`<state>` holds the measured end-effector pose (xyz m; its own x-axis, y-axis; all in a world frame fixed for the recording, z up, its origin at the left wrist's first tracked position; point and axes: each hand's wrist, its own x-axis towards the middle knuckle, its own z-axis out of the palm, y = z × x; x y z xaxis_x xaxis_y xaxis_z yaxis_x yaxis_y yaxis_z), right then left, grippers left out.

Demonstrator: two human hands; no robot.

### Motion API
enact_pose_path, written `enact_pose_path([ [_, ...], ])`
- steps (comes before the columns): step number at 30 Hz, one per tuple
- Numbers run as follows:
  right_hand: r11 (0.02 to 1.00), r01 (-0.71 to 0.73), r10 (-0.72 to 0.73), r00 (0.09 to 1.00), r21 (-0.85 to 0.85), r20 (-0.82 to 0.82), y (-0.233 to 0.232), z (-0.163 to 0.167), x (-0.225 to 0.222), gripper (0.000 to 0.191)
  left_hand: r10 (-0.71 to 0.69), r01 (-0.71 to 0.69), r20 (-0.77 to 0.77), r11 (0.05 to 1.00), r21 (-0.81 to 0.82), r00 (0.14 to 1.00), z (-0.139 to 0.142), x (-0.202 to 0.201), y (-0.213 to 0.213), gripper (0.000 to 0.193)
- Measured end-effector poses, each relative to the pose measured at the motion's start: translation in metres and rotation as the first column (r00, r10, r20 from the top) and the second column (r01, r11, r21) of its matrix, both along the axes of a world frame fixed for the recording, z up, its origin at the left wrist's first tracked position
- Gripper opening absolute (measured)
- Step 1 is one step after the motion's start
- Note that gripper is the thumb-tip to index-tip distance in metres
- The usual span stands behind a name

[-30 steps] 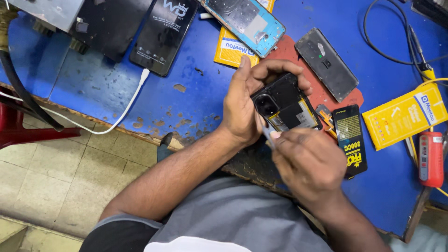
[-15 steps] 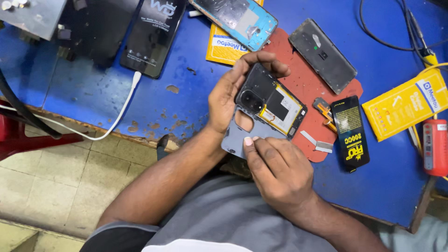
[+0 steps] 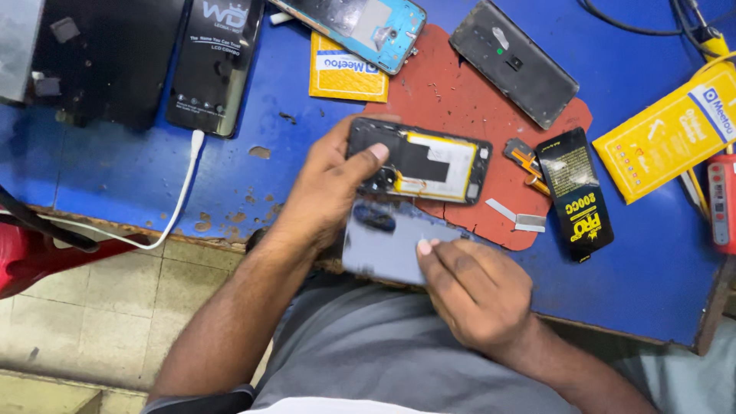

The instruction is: The person repairs a smartphone at a workbench. They pry open the phone's back cover, remove the battery and internal components, unscrew parts with a screwdriver, handle a replacement battery, and reassemble the phone by pressing the cover back on and tightening screws.

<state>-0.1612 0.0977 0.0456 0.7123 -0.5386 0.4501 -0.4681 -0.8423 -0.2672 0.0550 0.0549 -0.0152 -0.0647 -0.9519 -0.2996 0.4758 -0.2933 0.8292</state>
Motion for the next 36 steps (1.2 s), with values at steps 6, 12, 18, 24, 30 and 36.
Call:
enact_pose_path([
  [6,0.996,-0.078,0.079,0.997,-0.049,0.027,-0.001,0.005,-0.016,0.021,0.041,-0.038,-0.034,0.995,0.091,0.999,0.007,0.014,-0.003,0.030],
  [12,0.999,-0.049,0.051,0.991,-0.022,0.122,0.000,0.035,-0.074,0.021,0.070,-0.065,-0.067,0.995,0.078,0.995,0.003,0.014,-0.001,0.031],
  [18,0.764,0.645,-0.645,0.763,0.030,0.041,-0.041,0.021,-0.142,0.017,0.074,-0.073,-0.058,0.997,0.012,0.996,0.001,0.014,0.001,0.036],
  [24,0.653,0.659,-0.732,0.676,-0.374,-0.086,-0.070,0.002,-0.170,0.014,-0.066,0.066,0.000,0.998,0.011,0.998,0.002,0.006,0.005,0.044],
  [30,0.668,0.740,-0.733,0.673,0.081,-0.099,-0.067,-0.009,-0.182,0.028,-0.109,0.121,0.163,0.991,-0.064,0.981,0.005,-0.002,-0.002,0.044],
  [36,0.634,0.755,-0.763,0.575,-0.167,-0.294,-0.082,0.000,-0.202,0.051,-0.089,0.170,0.293,0.949,-0.264,0.952,0.008,0.005,0.005,0.061],
])
